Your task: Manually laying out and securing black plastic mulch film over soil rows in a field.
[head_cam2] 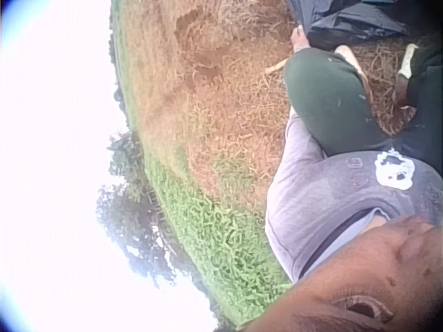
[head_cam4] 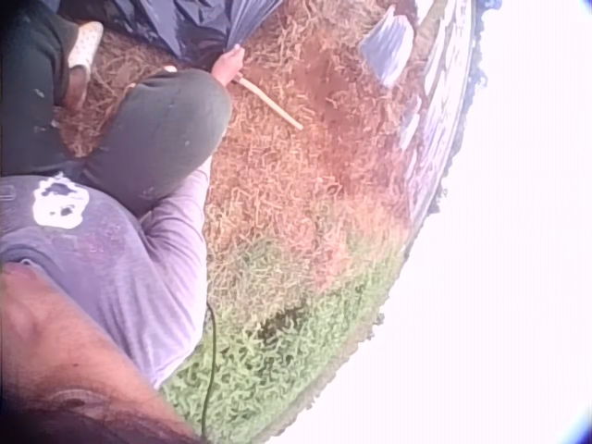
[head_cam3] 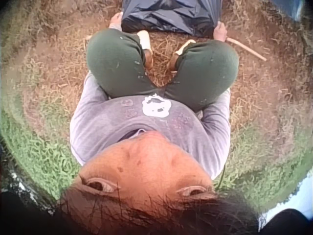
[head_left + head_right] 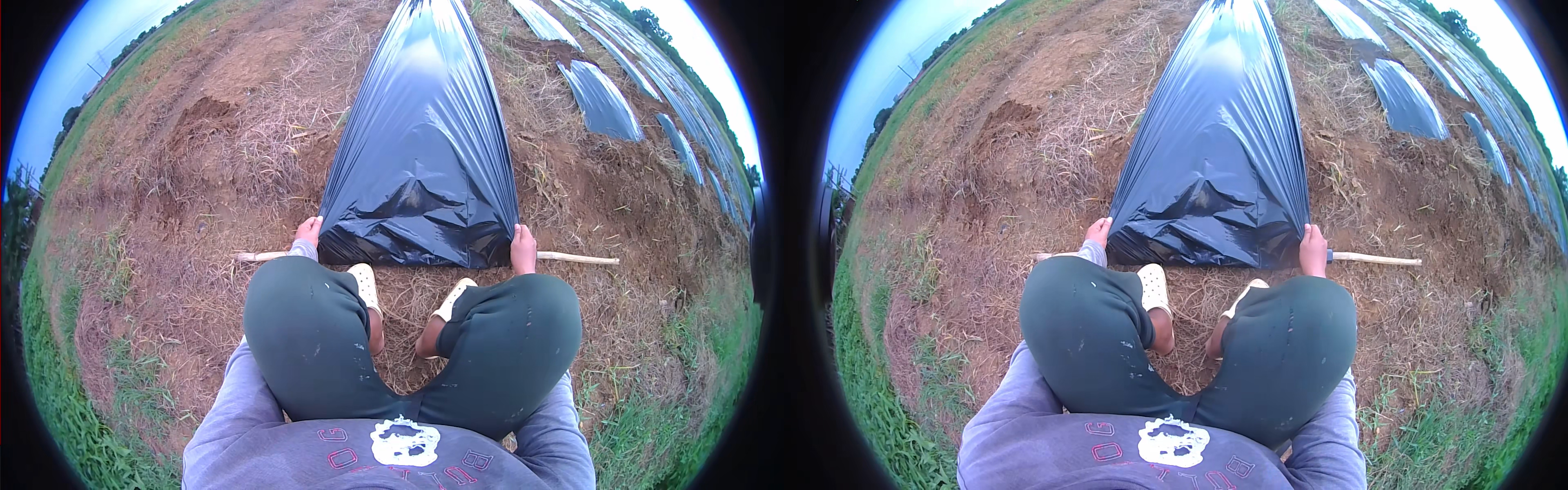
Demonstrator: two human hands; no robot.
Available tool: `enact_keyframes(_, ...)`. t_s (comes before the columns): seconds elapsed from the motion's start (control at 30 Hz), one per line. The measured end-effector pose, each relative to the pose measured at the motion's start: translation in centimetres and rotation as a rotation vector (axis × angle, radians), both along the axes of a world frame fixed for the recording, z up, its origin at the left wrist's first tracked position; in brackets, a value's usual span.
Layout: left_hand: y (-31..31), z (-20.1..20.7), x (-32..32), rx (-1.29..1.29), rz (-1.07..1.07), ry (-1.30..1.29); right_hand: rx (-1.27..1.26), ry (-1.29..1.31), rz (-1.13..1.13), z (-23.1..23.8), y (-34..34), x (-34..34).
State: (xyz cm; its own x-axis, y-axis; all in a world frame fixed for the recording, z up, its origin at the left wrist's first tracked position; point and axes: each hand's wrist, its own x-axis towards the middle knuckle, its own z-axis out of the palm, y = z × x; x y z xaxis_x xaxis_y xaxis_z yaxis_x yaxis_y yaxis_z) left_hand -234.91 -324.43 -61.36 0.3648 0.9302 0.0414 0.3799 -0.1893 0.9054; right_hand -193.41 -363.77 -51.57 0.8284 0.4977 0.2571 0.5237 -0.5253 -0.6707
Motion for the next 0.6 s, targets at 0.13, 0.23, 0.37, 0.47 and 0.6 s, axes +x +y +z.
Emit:
enact_keyframes(0.13,0.28,-0.46,0.02,0.020,-0.035,-0.075,-0.022,0.030,-0.012,0.38,-0.04,-0.22)
enact_keyframes(0.23,0.36,-0.45,0.03,0.015,-0.026,-0.059,-0.037,0.041,-0.018,0.60,-0.04,-0.33)
enact_keyframes(0.37,0.11,-0.09,0.02,0.029,-0.017,-0.027,-0.042,0.037,-0.024,0.50,-0.01,-0.34)
enact_keyframes(0.47,-0.17,0.23,0.08,0.026,-0.018,-0.051,-0.029,0.012,-0.021,0.25,0.03,-0.25)
enact_keyframes(0.6,-0.39,0.40,0.17,-0.007,0.004,-0.059,-0.004,0.015,-0.017,0.02,0.10,-0.18)
